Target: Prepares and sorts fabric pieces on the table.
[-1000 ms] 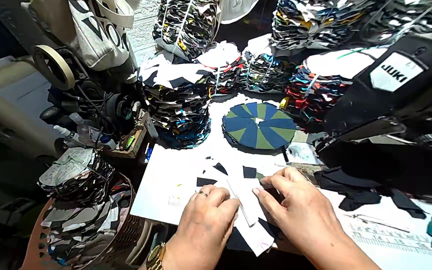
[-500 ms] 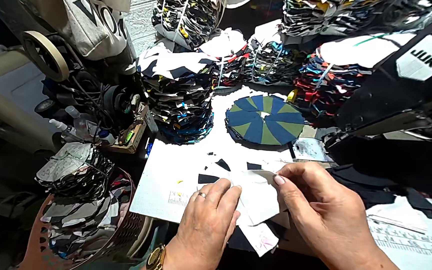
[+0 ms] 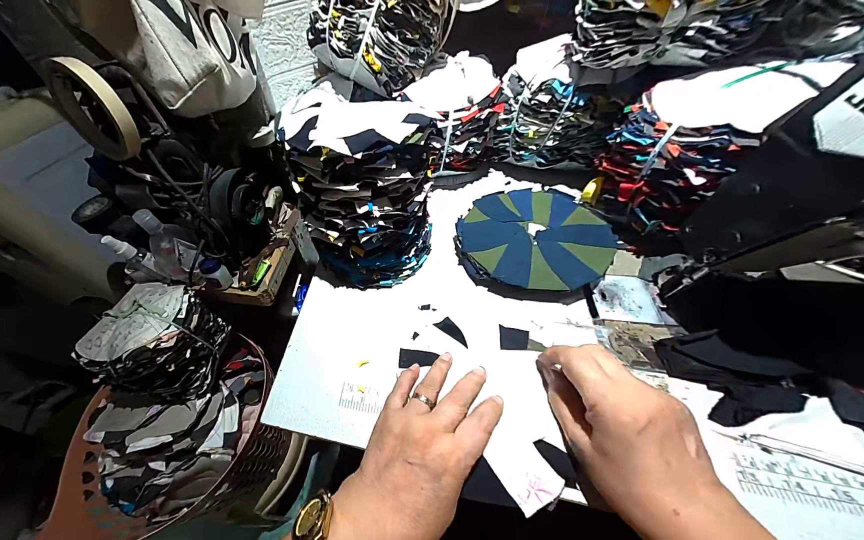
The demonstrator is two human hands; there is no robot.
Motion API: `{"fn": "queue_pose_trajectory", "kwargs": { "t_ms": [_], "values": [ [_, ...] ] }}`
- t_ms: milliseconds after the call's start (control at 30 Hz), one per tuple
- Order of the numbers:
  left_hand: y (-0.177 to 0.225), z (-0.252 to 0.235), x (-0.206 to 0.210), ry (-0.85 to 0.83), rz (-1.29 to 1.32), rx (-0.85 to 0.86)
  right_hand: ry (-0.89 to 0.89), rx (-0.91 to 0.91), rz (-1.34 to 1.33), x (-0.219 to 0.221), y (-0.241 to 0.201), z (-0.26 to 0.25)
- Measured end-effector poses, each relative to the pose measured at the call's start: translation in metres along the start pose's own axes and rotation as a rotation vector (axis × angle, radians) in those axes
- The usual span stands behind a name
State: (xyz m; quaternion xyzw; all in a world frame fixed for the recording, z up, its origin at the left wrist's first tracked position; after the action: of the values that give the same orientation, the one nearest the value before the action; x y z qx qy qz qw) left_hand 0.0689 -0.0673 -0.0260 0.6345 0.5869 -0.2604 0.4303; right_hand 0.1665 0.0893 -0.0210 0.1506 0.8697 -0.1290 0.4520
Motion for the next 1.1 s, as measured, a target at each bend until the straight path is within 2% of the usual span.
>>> {"fn": "queue_pose_trajectory", "kwargs": {
  "t_ms": [167,333,467,567,767,967,1100],
  "values": [
    [-0.011,-0.005,-0.019,-0.007,0.192,-0.074,0.077,-0.010,-0.142,-0.024,-0.004,-0.011],
    [-0.045,-0.026,-0.028,0.089,0.164,-0.215,0.093,-0.041,-0.434,-0.015,-0.022,-0.014],
    [-0.052,-0.048,-0.020,-0.025,0.210,-0.285,0.017,-0.057,-0.411,0.016,-0.031,-0.005],
    [-0.054,-0.057,-0.012,-0.076,0.228,-0.348,0.024,-0.073,-0.398,0.018,-0.032,-0.002],
    [-0.059,-0.066,-0.009,-0.017,0.346,-0.478,0.085,-0.033,-0.436,0.015,-0.032,-0.002],
    [-0.062,-0.067,-0.017,-0.040,0.171,-0.458,0.076,-0.077,-0.379,0.016,-0.035,-0.002],
    [-0.063,-0.069,-0.022,0.005,0.263,-0.371,0.056,-0.089,-0.391,0.018,-0.035,-0.003]
  ]
}}
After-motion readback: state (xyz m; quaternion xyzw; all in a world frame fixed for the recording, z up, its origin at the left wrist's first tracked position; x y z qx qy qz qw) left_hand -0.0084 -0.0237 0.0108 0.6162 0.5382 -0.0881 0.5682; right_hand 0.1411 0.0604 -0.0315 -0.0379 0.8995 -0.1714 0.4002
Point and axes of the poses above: each hand's wrist, its own z-axis away from the middle knuckle, its own x-axis out of the palm, y = z × x, the point moved 5 cm from there along -z, towards the middle knuckle, and after that the axes turned 7 degrees about z, right-handed, at the moved point
